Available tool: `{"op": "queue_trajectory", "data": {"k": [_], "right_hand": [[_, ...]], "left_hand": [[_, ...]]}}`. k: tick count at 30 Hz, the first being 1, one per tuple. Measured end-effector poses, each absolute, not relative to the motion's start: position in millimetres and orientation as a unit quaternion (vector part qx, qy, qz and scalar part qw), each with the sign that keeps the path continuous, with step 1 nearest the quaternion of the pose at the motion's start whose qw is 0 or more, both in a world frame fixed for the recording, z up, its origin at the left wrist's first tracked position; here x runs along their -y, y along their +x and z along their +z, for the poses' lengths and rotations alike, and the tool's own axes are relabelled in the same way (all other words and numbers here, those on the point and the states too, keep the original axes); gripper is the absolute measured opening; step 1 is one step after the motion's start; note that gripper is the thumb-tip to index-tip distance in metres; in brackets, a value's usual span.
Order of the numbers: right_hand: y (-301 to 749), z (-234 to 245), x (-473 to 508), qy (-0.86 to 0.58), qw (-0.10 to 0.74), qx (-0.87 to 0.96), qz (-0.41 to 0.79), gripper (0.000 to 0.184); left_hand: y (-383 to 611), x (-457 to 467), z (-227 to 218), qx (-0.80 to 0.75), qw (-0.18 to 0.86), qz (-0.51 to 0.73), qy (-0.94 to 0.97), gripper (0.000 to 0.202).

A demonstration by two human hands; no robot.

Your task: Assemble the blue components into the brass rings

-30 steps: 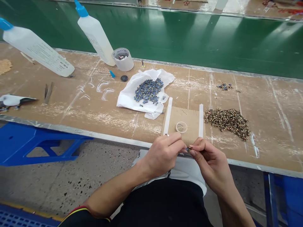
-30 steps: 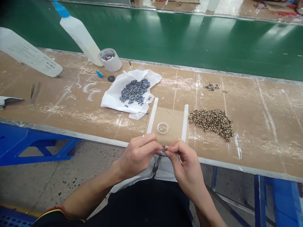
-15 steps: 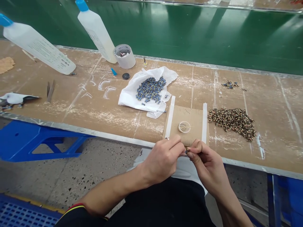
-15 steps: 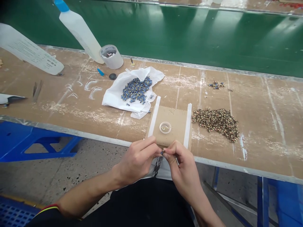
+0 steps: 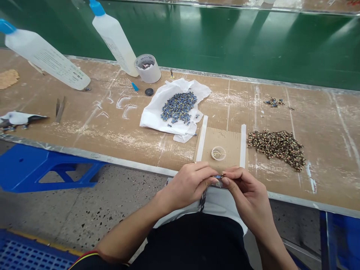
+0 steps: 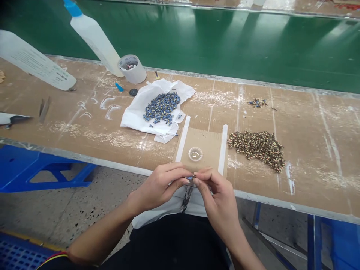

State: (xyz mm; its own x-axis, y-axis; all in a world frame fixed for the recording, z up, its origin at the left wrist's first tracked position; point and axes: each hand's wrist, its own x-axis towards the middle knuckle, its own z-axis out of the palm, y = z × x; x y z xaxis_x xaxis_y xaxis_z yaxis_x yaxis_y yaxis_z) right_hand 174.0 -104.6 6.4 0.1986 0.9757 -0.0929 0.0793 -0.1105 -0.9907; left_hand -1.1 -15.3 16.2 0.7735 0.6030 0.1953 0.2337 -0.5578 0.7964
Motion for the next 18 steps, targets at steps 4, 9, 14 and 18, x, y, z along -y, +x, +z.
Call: {"op": "queue_trajectory", "data": {"k": [4, 9, 14, 18], "right_hand": [[174.0, 0.8, 105.8, -0.593, 0.513, 0.462, 0.414, 0.004], [180.6, -4.5, 104.1, -0.608, 0.498, 0.427, 0.448, 0.007], [189.5, -12.1, 101.9, -0.596, 0.476, 0.434, 0.479, 0.008], [192.6, -15.9, 100.1, -0.589, 0.466, 0.462, 0.472, 0.008]], "left_hand": [[1.0, 15.0, 9.4, -0.241, 0.375, 0.222, 0.867, 0.021], [5.4, 10.5, -0.7, -0.219, 0.342, 0.209, 0.890, 0.023], [10.1, 7.9, -1.6, -0.209, 0.287, 0.190, 0.915, 0.027], [11.0, 6.1, -1.9, -0.204, 0.240, 0.162, 0.935, 0.030]]}}
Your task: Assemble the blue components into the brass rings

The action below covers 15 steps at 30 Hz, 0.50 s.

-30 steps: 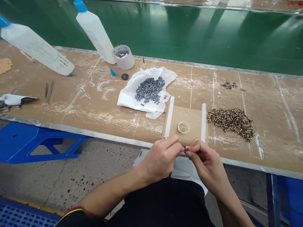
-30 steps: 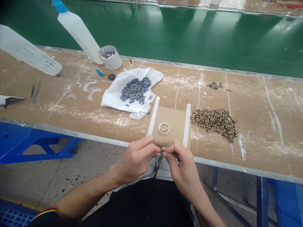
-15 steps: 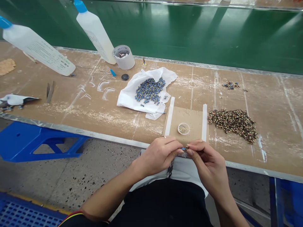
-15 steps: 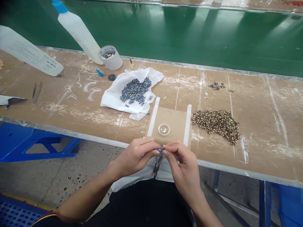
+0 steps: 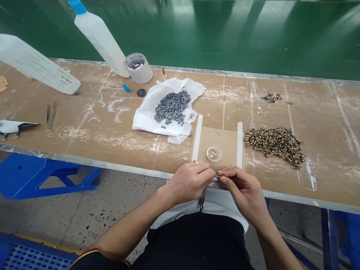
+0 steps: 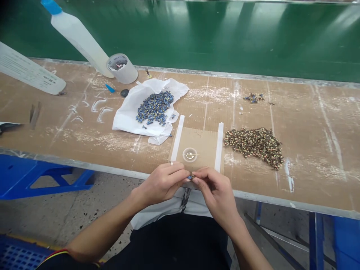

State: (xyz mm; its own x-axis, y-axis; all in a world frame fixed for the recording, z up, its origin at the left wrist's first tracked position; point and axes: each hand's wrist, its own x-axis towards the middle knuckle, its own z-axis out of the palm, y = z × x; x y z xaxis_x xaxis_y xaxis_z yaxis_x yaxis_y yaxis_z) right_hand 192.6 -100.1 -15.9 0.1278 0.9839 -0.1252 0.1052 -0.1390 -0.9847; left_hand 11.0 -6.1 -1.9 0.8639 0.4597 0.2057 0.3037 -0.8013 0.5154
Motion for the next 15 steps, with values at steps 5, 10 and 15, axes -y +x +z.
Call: {"op": "queue_trajectory", "data": {"k": [5, 10, 15], "right_hand": [[193.2, -17.5, 99.3, -0.577, 0.452, 0.483, 0.479, 0.010], [191.6, -20.9, 98.7, -0.587, 0.428, 0.522, 0.447, 0.013], [188.0, -21.5, 98.6, -0.596, 0.419, 0.548, 0.412, 0.015]], "left_hand": [[11.6, 3.2, -7.4, -0.191, 0.186, 0.147, 0.953, 0.032], [14.2, 1.9, -13.0, -0.176, 0.174, 0.163, 0.955, 0.032], [15.0, 1.7, -16.3, -0.171, 0.185, 0.176, 0.952, 0.029]]}}
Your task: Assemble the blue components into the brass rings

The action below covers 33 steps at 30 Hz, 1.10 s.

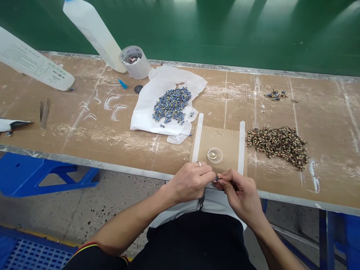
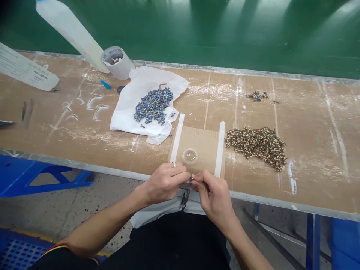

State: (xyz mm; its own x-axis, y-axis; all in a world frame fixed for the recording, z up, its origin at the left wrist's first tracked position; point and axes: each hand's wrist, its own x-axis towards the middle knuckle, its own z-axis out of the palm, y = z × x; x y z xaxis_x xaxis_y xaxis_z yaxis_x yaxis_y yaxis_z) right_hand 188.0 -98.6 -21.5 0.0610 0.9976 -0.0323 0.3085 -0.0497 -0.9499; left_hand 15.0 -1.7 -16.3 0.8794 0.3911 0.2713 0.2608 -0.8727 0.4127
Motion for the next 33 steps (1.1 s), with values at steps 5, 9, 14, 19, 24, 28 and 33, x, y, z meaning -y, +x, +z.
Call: {"op": "queue_trajectory", "data": {"k": [5, 9, 14, 19, 24, 28, 33], "right_hand": [[187.5, -21.6, 98.3, -0.597, 0.412, 0.560, 0.400, 0.017], [187.8, -22.4, 97.6, -0.599, 0.408, 0.566, 0.394, 0.017], [187.1, -22.0, 96.3, -0.590, 0.428, 0.541, 0.419, 0.014], [189.7, -21.6, 97.3, -0.586, 0.451, 0.505, 0.445, 0.009], [195.9, -23.5, 98.7, -0.579, 0.454, 0.496, 0.461, 0.020], [193.2, -24.0, 97.5, -0.587, 0.441, 0.486, 0.474, 0.018], [186.1, -19.9, 100.5, -0.595, 0.461, 0.458, 0.473, 0.021]], "left_hand": [[14.8, 3.0, -16.5, -0.177, 0.186, 0.179, 0.950, 0.029], [12.9, 4.5, -16.8, -0.179, 0.186, 0.160, 0.953, 0.027], [11.7, 2.3, -16.1, -0.184, 0.216, 0.154, 0.946, 0.027], [11.9, -6.9, -7.8, -0.173, 0.333, 0.165, 0.912, 0.026], [11.0, -10.8, -5.3, -0.175, 0.389, 0.146, 0.892, 0.028], [13.5, -7.0, -1.8, -0.196, 0.389, 0.135, 0.890, 0.029], [1.5, -21.5, 17.0, -0.280, 0.490, 0.118, 0.817, 0.021]]}}
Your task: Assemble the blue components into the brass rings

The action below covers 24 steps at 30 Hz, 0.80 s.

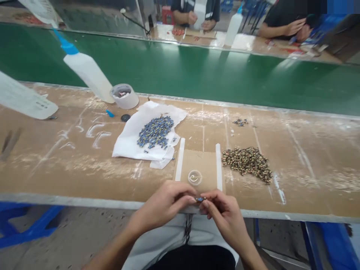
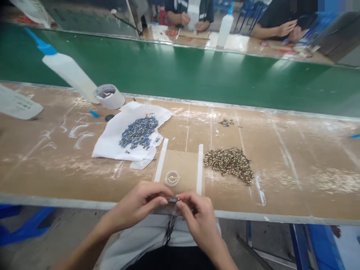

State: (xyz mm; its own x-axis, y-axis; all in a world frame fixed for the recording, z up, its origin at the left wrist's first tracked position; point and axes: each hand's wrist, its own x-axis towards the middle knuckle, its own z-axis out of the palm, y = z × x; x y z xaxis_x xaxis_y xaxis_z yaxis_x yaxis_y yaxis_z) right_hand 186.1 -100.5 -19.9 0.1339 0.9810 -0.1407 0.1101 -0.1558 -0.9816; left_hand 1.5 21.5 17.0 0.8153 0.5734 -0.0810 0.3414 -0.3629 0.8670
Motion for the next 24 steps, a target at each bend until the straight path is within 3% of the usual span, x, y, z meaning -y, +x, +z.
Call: {"op": "queue_trajectory", "data": {"k": [2, 5, 9, 12, 17, 20, 24], "right_hand": [[195.5, -14.7, 99.7, -0.613, 0.468, 0.458, 0.442, 0.021], [232.8, 0.7, 86.4, -0.671, 0.456, 0.487, 0.323, 0.020], [306.5, 17.5, 32.0, -0.749, 0.387, 0.501, 0.196, 0.028], [351.1, 12.2, -23.4, -0.774, 0.371, 0.487, 0.160, 0.030], [382.0, 7.0, -67.2, -0.794, 0.373, 0.465, 0.122, 0.043], [378.4, 18.6, -43.9, -0.795, 0.385, 0.461, 0.087, 0.052], [353.8, 19.6, 23.6, -0.794, 0.429, 0.422, 0.084, 0.045]], "left_hand": [[-11.5, -43.0, 20.0, -0.372, 0.448, 0.186, 0.791, 0.028], [-28.6, -85.3, 15.5, -0.523, 0.283, 0.279, 0.754, 0.022], [-33.6, -123.6, 5.3, -0.564, 0.157, 0.189, 0.788, 0.036], [-30.1, -129.2, 2.4, -0.561, 0.145, 0.140, 0.803, 0.038], [-33.9, -130.0, 3.5, -0.539, 0.146, 0.144, 0.817, 0.014], [-41.1, -131.3, 6.0, -0.534, 0.140, 0.163, 0.818, 0.007], [-47.5, -129.8, 12.1, -0.534, 0.162, 0.205, 0.804, 0.008]]}}
